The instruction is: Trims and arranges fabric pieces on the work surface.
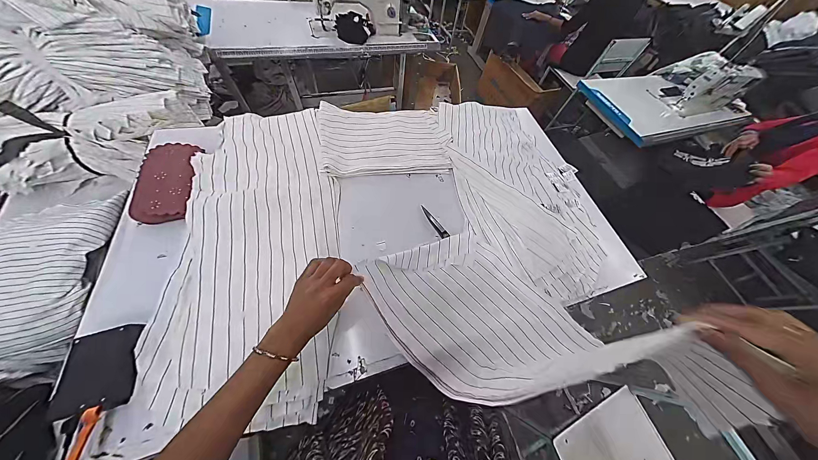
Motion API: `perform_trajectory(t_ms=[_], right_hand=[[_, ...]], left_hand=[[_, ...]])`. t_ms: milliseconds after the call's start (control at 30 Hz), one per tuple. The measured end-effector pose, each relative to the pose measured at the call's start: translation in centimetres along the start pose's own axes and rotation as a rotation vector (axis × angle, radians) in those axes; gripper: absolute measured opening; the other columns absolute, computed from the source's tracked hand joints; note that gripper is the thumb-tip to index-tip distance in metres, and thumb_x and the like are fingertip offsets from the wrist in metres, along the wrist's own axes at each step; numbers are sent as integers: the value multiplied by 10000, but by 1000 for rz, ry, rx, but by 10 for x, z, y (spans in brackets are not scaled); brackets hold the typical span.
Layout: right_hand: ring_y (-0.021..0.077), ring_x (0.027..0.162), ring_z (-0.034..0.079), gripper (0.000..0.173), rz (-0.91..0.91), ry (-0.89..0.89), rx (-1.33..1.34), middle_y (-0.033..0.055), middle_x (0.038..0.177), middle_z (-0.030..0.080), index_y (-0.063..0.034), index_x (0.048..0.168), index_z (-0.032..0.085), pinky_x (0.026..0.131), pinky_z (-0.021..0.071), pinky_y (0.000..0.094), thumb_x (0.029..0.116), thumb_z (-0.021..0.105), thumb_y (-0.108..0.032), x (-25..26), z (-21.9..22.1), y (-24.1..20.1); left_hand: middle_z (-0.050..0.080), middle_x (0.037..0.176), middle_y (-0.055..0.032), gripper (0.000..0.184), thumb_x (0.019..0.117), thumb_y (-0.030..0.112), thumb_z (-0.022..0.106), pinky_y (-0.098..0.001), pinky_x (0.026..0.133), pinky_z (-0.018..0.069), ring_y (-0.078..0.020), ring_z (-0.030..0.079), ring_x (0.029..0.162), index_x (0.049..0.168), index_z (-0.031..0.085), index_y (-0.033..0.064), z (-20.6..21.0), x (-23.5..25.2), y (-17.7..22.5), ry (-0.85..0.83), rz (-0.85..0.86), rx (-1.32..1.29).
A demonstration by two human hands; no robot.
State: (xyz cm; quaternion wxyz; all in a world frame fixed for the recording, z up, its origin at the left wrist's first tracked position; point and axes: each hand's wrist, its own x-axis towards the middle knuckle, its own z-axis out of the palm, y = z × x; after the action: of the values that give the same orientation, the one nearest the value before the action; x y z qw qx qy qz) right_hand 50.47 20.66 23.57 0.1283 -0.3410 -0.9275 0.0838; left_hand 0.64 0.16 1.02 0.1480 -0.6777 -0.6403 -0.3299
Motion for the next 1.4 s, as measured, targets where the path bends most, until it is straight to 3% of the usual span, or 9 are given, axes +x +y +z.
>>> perform_trajectory(t_ms=[100, 233, 433, 667, 733, 833, 1067, 1233, 1400], right_hand=[[336, 1157, 660, 250, -375, -33, 124, 114, 1134, 738, -113, 951, 806, 1001, 508, 535, 976, 610, -266, 90, 87, -71], [367, 1372, 520, 181, -818, -366, 344, 181, 1381, 627, -81, 956, 792, 1155, 393, 530, 981, 639, -174, 157, 139, -171], [265, 968, 714, 172, -1034, -406, 446, 113, 971, 754, -66, 1006, 778, 954, 510, 467, 988, 628, -148, 168, 128, -206], [-52, 1023, 651, 111, -549, 286, 544, -165, 1020, 734, -238, 1030, 764, 929, 540, 159, 987, 665, -266, 115, 29, -147], [-65, 966, 667, 133, -356, 385, 614, -217, 1041, 728, -334, 1082, 765, 867, 559, 147, 988, 671, -335, 98, 21, -125], [-37, 914, 678, 130, -195, 389, 811, -174, 1011, 743, -289, 1055, 780, 849, 561, 168, 987, 670, -306, 89, 52, -111], [-33, 922, 686, 150, -259, 394, 949, -165, 1009, 747, -286, 1082, 781, 853, 567, 162, 990, 664, -307, 110, 52, -145], [-29, 808, 650, 133, -5, 185, 925, -63, 949, 737, -80, 1008, 746, 743, 556, 184, 983, 616, -88, 170, 114, -156], [270, 908, 663, 276, 267, -241, 652, 206, 1005, 722, 52, 1134, 721, 889, 507, 458, 1019, 640, -185, 249, 280, -146]], left_hand=[[584, 777, -74, 208, 1045, 176, 534, -346, 817, 449, -245, 587, 789, 941, 712, 151, -23, 15, 27, 119, 195, -23], [529, 817, -50, 153, 1068, 132, 488, -317, 852, 411, -204, 542, 817, 1046, 639, 134, -66, 35, 65, 140, 372, -22], [507, 778, -31, 144, 1067, 138, 492, -300, 809, 413, -184, 520, 755, 1025, 631, 146, -96, 38, 86, 117, 346, -58], [709, 923, -255, 173, 819, -100, 706, -693, 794, 511, -485, 701, 885, 942, 768, 5, -122, 13, 36, -479, -145, -89], [696, 869, -209, 177, 851, 150, 738, -617, 731, 547, -407, 698, 812, 948, 742, 1, -165, 6, 8, -290, -147, -101], [631, 890, 49, 347, 879, 554, 726, -223, 764, 501, -26, 600, 851, 1041, 722, 246, -221, -14, -6, -159, -146, -241], [636, 876, -175, 329, 909, 313, 771, -266, 781, 440, -145, 570, 869, 877, 717, -10, -297, -13, 37, -199, -211, -220], [654, 960, 18, 392, 899, 514, 724, -200, 842, 491, 5, 587, 954, 883, 726, 123, -238, -55, -16, -51, -405, -283], [619, 1156, -325, 445, 946, 272, 734, -566, 820, 532, -409, 655, 962, 1047, 660, -155, -121, -75, -77, -347, -885, -266]])
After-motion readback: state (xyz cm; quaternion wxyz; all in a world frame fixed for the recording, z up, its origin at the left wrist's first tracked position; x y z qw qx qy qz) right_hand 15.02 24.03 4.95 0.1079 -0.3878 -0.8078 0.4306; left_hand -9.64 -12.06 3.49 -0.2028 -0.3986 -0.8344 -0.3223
